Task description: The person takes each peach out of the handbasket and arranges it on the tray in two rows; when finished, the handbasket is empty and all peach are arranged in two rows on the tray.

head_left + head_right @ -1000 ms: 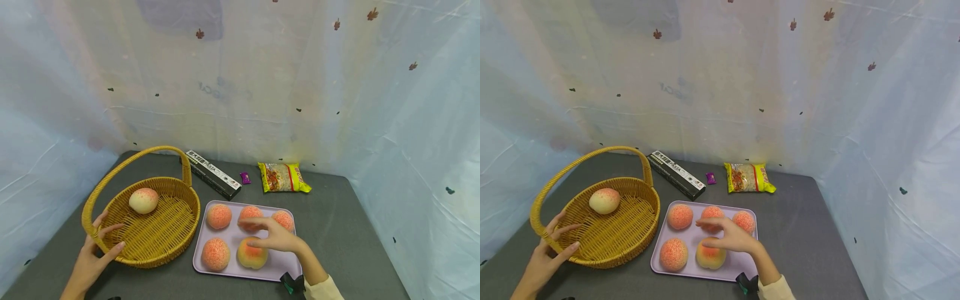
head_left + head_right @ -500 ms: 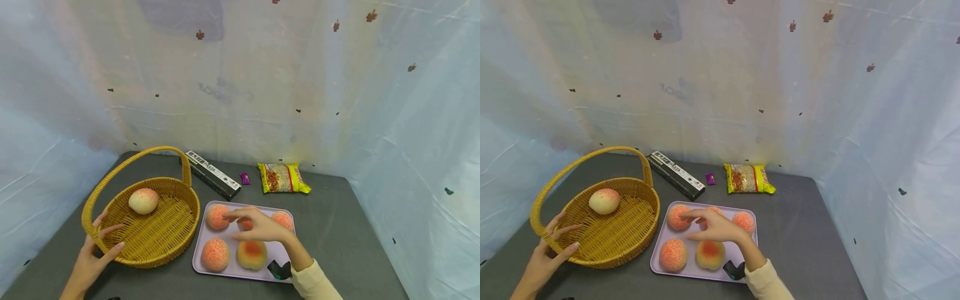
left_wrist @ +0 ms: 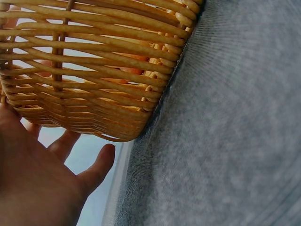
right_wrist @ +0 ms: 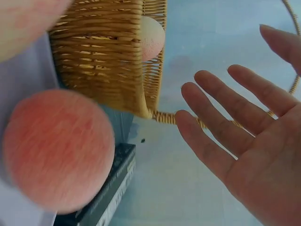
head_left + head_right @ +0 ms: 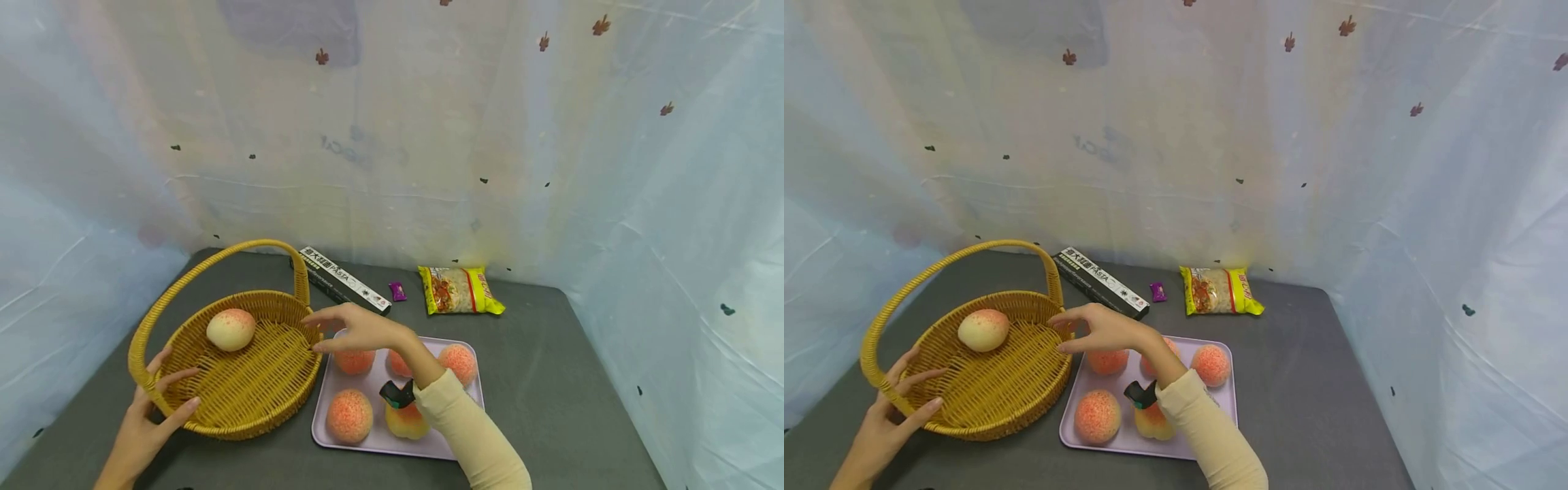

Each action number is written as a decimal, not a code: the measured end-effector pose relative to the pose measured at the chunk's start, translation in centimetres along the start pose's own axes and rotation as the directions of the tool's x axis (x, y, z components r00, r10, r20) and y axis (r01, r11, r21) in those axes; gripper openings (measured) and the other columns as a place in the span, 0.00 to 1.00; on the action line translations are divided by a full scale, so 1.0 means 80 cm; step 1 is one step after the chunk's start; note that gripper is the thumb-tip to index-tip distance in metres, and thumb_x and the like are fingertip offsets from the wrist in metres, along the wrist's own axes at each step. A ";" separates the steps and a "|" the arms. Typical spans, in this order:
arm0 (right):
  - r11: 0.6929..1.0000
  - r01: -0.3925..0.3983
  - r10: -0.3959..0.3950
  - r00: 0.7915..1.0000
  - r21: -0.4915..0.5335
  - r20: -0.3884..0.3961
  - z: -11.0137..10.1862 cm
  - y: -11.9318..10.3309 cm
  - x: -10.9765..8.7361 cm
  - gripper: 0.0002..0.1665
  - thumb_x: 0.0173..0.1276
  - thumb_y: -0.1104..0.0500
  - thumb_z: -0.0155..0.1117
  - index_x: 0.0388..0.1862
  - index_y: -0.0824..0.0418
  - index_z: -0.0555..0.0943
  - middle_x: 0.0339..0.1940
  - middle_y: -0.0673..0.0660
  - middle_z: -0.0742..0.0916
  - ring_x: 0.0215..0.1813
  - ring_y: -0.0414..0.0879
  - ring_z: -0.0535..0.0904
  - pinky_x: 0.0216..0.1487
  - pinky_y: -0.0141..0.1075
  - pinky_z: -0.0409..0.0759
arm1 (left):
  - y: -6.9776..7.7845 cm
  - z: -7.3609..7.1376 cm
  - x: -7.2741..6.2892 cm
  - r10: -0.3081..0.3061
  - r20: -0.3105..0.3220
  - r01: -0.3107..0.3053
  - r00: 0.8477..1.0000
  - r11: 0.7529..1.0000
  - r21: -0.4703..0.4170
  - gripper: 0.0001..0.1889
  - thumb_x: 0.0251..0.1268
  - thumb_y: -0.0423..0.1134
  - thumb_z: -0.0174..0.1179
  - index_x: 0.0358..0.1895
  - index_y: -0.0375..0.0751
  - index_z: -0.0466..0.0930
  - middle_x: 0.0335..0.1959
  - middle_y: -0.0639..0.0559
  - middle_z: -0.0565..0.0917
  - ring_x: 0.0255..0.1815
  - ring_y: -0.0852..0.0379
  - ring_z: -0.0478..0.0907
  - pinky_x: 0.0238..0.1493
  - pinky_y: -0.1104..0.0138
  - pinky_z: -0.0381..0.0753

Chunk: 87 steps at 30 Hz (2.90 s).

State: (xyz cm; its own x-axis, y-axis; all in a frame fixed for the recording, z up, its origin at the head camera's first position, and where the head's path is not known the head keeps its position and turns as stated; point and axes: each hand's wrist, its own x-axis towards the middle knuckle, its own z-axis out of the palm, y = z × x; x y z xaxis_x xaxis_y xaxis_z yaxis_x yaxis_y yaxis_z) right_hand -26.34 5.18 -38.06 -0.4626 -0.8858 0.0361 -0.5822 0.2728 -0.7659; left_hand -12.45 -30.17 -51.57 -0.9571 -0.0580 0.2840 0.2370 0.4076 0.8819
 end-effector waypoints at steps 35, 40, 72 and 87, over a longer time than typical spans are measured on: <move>0.915 -0.196 0.236 0.969 -0.352 0.072 0.071 -0.019 0.197 0.35 0.73 0.51 0.62 0.76 0.55 0.67 0.73 0.47 0.71 0.70 0.34 0.66 0.65 0.25 0.61 | 0.000 -0.002 -0.002 0.037 0.026 -0.039 0.999 0.996 0.082 0.23 0.72 0.27 0.57 0.68 0.29 0.70 0.82 0.56 0.36 0.77 0.69 0.31 0.68 0.63 0.43; 0.880 -0.224 0.278 0.958 -0.420 0.072 0.079 -0.015 0.200 0.39 0.71 0.48 0.64 0.78 0.51 0.63 0.75 0.43 0.68 0.72 0.33 0.62 0.72 0.29 0.52 | 0.000 -0.001 -0.001 0.016 0.039 -0.020 0.999 0.994 0.105 0.23 0.73 0.29 0.58 0.69 0.31 0.70 0.82 0.57 0.35 0.78 0.66 0.30 0.61 0.65 0.53; 0.900 -0.105 0.286 0.874 -0.422 0.393 0.123 -0.042 0.230 0.40 0.61 0.54 0.75 0.72 0.41 0.70 0.60 0.41 0.70 0.55 0.29 0.63 0.47 0.21 0.67 | -0.004 -0.002 -0.004 -0.008 0.015 0.006 1.000 0.997 0.077 0.19 0.71 0.28 0.59 0.62 0.31 0.74 0.82 0.58 0.37 0.80 0.52 0.30 0.67 0.40 0.46; 0.738 -0.247 0.566 0.733 -0.628 0.377 0.135 -0.054 0.221 0.38 0.66 0.56 0.72 0.71 0.34 0.69 0.63 0.32 0.72 0.61 0.26 0.65 0.57 0.24 0.65 | -0.005 0.002 -0.002 0.022 0.028 -0.023 0.999 0.999 0.032 0.22 0.70 0.27 0.59 0.66 0.31 0.73 0.82 0.57 0.37 0.80 0.59 0.28 0.61 0.28 0.41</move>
State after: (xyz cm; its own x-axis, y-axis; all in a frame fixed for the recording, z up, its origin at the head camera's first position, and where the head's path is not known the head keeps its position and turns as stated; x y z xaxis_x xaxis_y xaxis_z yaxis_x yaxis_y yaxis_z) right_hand -24.76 -15.74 -41.03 -0.4167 -0.6363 -0.6492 -0.7349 0.6561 -0.1713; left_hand -12.39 -30.19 -52.02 -0.9558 -0.0230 0.2930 0.2539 0.4374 0.8627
